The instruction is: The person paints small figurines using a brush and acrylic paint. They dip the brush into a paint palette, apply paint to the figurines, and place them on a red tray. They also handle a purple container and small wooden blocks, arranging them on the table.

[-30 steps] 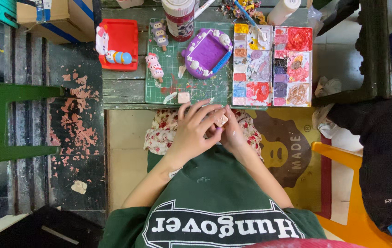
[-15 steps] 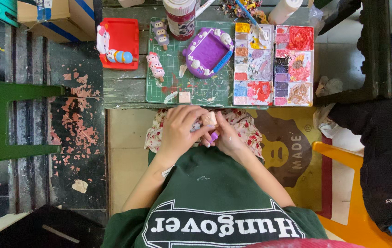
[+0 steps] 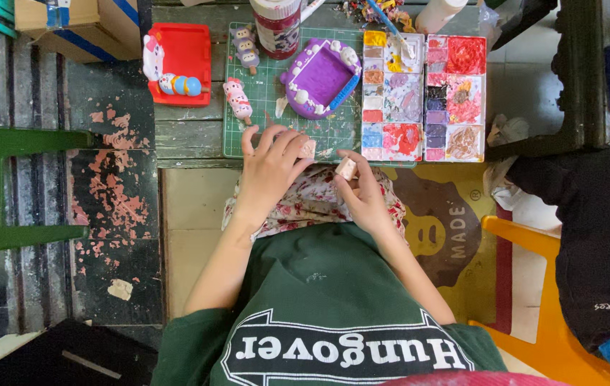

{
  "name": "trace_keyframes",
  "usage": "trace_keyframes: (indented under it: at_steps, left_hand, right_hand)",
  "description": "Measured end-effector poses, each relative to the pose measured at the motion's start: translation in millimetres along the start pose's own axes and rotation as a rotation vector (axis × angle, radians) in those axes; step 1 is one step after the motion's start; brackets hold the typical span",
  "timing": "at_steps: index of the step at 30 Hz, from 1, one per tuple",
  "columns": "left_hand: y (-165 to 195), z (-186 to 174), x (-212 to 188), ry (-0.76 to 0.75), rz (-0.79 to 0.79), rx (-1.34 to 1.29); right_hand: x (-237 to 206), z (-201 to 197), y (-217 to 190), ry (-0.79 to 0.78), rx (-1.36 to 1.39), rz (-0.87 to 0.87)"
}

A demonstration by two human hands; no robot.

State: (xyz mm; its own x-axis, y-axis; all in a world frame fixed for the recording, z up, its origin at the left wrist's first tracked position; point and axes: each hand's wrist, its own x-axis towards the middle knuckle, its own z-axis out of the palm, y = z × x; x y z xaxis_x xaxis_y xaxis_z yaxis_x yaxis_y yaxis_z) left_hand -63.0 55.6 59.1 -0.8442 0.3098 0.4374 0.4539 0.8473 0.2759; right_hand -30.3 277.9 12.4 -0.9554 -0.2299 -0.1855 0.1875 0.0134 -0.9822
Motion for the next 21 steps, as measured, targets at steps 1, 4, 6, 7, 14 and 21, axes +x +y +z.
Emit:
trace_keyframes:
  at_steps: [1,4,6,7,14,21]
  left_hand:
    - [-1,0,-1,0.004,-0.011,-0.024]
    - [-4,3,-4,0.039,-0.009,-0.02]
    - [-7,5,-5,0.043,-0.016,-0.036]
    - [-9,6,-5,0.046,-0.019,-0.045]
    - [-18,3,0,-0.026,-0.038,-0.122]
    - [-24,-6,-10,-0.023,-0.053,-0.151]
  right_hand:
    - [0,-1,-1,-0.009,-0.014,0.014]
    - [1,-1,-1,0.0,-0.078,-0.041]
    - [5,2,2,0.047,0.039,-0.033]
    - [6,3,3,0.072,0.098,-0.03]
    - [5,-1,1,0.038,0.045,-0.004]
    - [9,12,-30,0.185,-0.466,-0.245]
